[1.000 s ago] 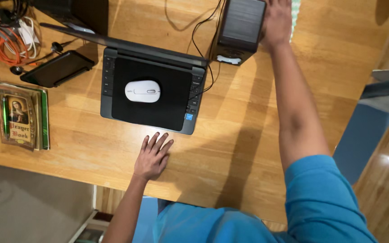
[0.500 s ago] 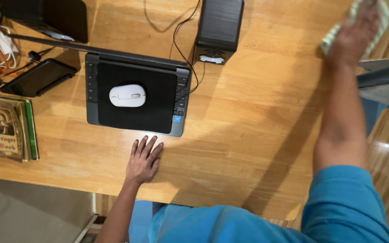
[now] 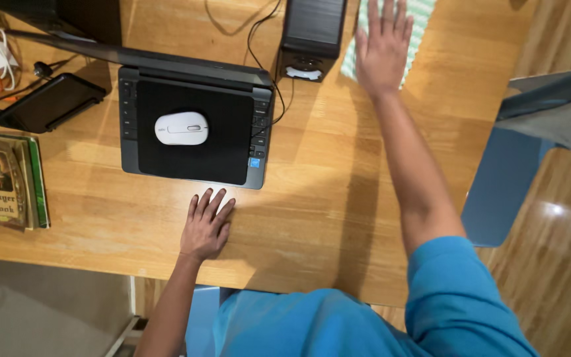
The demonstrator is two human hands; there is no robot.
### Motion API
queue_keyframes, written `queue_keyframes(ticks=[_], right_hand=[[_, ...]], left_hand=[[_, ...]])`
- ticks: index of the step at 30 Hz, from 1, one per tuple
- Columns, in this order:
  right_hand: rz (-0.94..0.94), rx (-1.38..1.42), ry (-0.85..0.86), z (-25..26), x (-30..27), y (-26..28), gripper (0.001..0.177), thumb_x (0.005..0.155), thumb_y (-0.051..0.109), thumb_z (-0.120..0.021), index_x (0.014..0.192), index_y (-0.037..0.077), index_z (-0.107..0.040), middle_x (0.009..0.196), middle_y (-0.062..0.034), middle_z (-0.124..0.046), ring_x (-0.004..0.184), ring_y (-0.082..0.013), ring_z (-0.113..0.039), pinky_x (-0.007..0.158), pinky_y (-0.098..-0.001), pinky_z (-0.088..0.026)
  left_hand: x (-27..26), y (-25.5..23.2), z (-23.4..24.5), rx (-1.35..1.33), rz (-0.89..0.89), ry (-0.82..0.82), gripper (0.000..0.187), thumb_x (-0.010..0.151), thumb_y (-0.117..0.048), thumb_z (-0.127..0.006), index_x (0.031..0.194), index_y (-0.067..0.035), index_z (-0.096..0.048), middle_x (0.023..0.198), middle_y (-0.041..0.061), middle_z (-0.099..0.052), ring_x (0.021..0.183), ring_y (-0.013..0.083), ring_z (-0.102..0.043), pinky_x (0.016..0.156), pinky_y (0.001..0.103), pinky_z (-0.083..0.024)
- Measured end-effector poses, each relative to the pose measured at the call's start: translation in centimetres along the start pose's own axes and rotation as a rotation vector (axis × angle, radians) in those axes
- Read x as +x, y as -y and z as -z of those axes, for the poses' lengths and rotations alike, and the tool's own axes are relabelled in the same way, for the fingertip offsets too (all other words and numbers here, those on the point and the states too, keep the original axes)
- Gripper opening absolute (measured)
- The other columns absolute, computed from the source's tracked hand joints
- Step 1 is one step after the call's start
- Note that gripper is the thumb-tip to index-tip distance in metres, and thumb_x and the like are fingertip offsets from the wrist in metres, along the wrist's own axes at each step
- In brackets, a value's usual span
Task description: The person wipes a wooden desk surface with a cloth, moving a book and a smartphone aside to reach different areas. The person continues wiping around the laptop and mouse, then returns the items to their original positions.
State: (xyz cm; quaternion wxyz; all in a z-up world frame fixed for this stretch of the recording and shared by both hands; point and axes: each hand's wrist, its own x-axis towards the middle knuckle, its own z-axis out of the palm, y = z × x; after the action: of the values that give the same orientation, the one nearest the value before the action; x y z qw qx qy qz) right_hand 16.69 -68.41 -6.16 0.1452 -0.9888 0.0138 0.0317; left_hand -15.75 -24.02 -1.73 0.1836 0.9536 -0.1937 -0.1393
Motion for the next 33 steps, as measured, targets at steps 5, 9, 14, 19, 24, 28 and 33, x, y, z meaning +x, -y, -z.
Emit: queue_keyframes(ticks=[5,9,14,19,24,28,33], right_hand=[[-0.11,0.026,-0.139,2.8,-3.9,-6.5,0.058,0.114,0.028,-0.046,0.169,0.013,-0.032,0.176,-0.0083,-0.02,0.163,-0.0287,-0.013,0.133,-0.0478,-0.006],[-0.271,0.028,-0.247,4.9,-9.7,-14.1,0.056,0.114,0.028,-0.039,0.167,0.011,-0.034,0.175,-0.0102,-0.025,0.164,-0.0277,-0.017,0.135,-0.0436,-0.008],[-0.299,-0.192,-0.307,4.4,-12.2,-15.5,0.059,0.116,0.027,-0.041,0.167,0.001,-0.03,0.172,-0.0234,-0.023,0.157,-0.0427,-0.015,0.127,-0.0501,-0.006],[-0.154,0.105,-0.242,-0.6,-12.2,-4.0,0.064,0.109,0.033,-0.048,0.166,0.011,-0.03,0.175,-0.0094,-0.021,0.165,-0.0292,-0.016,0.137,-0.0454,-0.008],[0.043,-0.132,-0.117,-3.2,-15.5,10.3,0.067,0.115,0.043,-0.041,0.169,0.015,-0.011,0.175,-0.0083,0.002,0.162,-0.032,-0.003,0.133,-0.0475,-0.001],[0.11,-0.072,-0.05,-2.9,-19.3,13.7,0.071,0.111,0.042,-0.045,0.168,0.016,-0.012,0.174,-0.01,0.0,0.161,-0.0327,-0.004,0.131,-0.0467,-0.001],[-0.045,0.0,-0.138,-0.9,-22.1,4.8,0.068,0.103,0.037,-0.06,0.163,0.017,-0.035,0.171,-0.0093,-0.027,0.161,-0.0309,-0.022,0.133,-0.047,-0.011]], left_hand=[[-0.5,-0.3,-0.2,-0.032,-0.017,-0.029,0.066,0.088,-0.028,-0.062,0.151,-0.024,-0.046,0.161,0.008,-0.038,0.151,0.036,-0.03,0.124,0.058,-0.019],[-0.1,-0.2,0.2,-0.019,-0.025,-0.05,0.064,0.088,-0.027,-0.061,0.151,-0.023,-0.047,0.161,0.008,-0.039,0.151,0.0354,-0.03,0.124,0.057,-0.02],[-0.5,-0.4,0.3,-0.028,-0.029,-0.081,0.059,0.092,-0.028,-0.06,0.149,-0.022,-0.049,0.162,0.007,-0.039,0.152,0.0342,-0.031,0.125,0.055,-0.021],[-0.4,-0.5,0.6,-0.003,-0.032,-0.074,0.06,0.093,-0.029,-0.058,0.151,-0.021,-0.049,0.162,0.007,-0.038,0.151,0.0337,-0.03,0.125,0.055,-0.02],[-0.6,-0.3,0.4,0.042,-0.039,-0.063,0.06,0.093,-0.03,-0.057,0.152,-0.022,-0.048,0.163,0.007,-0.037,0.152,0.0329,-0.028,0.125,0.054,-0.019],[-0.8,-0.4,0.3,0.037,-0.044,-0.072,0.062,0.092,-0.029,-0.057,0.152,-0.021,-0.048,0.162,0.008,-0.037,0.152,0.0333,-0.028,0.125,0.055,-0.019],[-1.1,-0.4,0.2,-0.001,-0.071,-0.151,0.06,0.093,-0.029,-0.057,0.151,-0.021,-0.05,0.163,0.008,-0.039,0.152,0.0331,-0.03,0.126,0.055,-0.02]])
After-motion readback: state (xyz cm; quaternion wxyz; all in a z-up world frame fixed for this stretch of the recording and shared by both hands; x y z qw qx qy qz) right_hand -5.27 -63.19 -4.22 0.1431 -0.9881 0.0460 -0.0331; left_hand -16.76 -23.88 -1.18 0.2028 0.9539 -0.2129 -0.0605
